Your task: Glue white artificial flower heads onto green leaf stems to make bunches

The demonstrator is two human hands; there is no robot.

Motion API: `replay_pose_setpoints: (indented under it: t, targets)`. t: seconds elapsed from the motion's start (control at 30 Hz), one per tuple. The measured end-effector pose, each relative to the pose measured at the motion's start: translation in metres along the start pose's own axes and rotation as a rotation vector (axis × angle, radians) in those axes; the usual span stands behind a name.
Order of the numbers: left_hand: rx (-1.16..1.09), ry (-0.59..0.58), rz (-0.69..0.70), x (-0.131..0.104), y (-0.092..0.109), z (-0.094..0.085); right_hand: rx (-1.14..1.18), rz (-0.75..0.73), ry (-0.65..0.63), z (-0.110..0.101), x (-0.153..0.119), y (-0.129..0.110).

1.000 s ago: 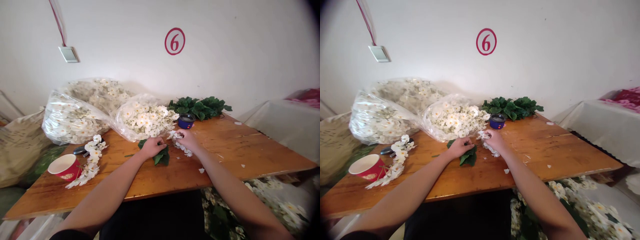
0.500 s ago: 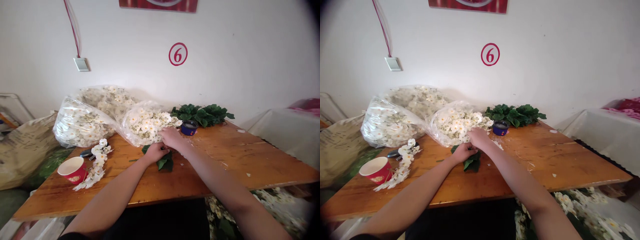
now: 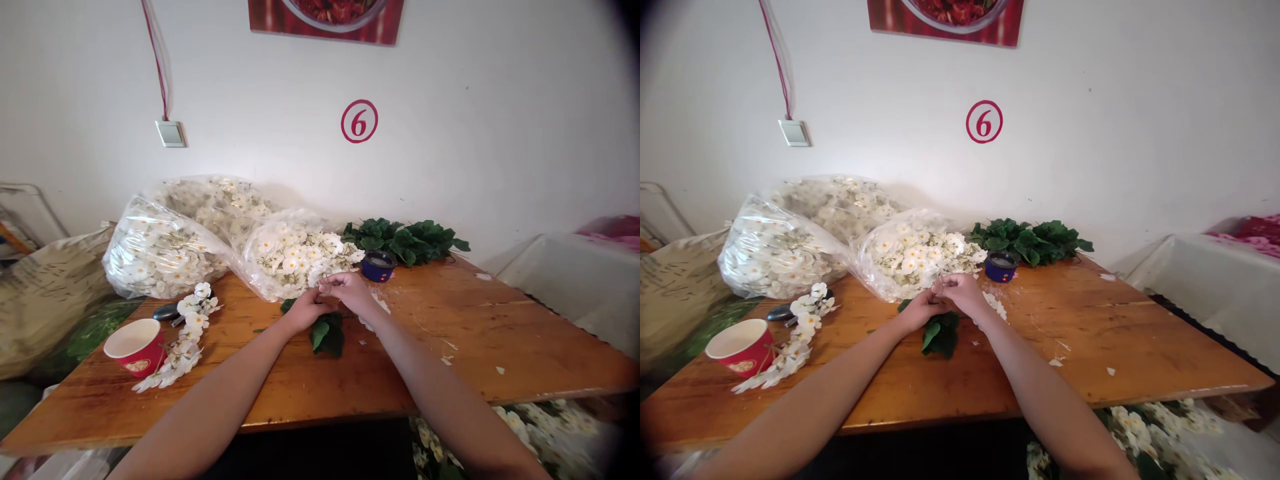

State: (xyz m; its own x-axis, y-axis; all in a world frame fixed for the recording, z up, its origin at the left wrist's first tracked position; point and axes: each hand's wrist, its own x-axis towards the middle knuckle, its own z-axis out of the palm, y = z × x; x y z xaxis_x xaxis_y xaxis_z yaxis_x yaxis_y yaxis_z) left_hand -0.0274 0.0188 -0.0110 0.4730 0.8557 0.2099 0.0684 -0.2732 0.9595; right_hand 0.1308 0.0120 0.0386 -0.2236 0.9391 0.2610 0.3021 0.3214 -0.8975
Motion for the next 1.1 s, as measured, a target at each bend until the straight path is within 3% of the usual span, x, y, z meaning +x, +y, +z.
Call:
replay_pose_setpoints:
  t: [0.13,0.4,0.67,0.83,0.93,1.1]
  targets:
    - [-0.177,0.017,0.066,0.001,0.001,0.002,-0.116,-0.074,-0.024,-0.001,-0.006,-0.005]
    - [-0.121,0.045,0.082,0.008,-0.008,-0.004,-0.227,-0.026,-0.130,-0.010,-0.004,0.000]
    - [0.032,0.084,0.116,0.007,-0.007,-0.002,-0.153,0.057,0.013,-0.008,-0.005,0.004]
    - [0.150,0.074,0.085,0.005,-0.007,-0.003,-0.236,-0.098,0.066,-0.013,-0.006,0.003]
    - [0.287,0.048,0.108,0.003,-0.005,-0.003,-0.348,-0.193,0.001,-0.019,-0.010,-0.006]
    - [0.516,0.105,0.124,0.000,-0.003,-0.002,-0.486,-0.310,-0.136,-0.026,-0.019,-0.019]
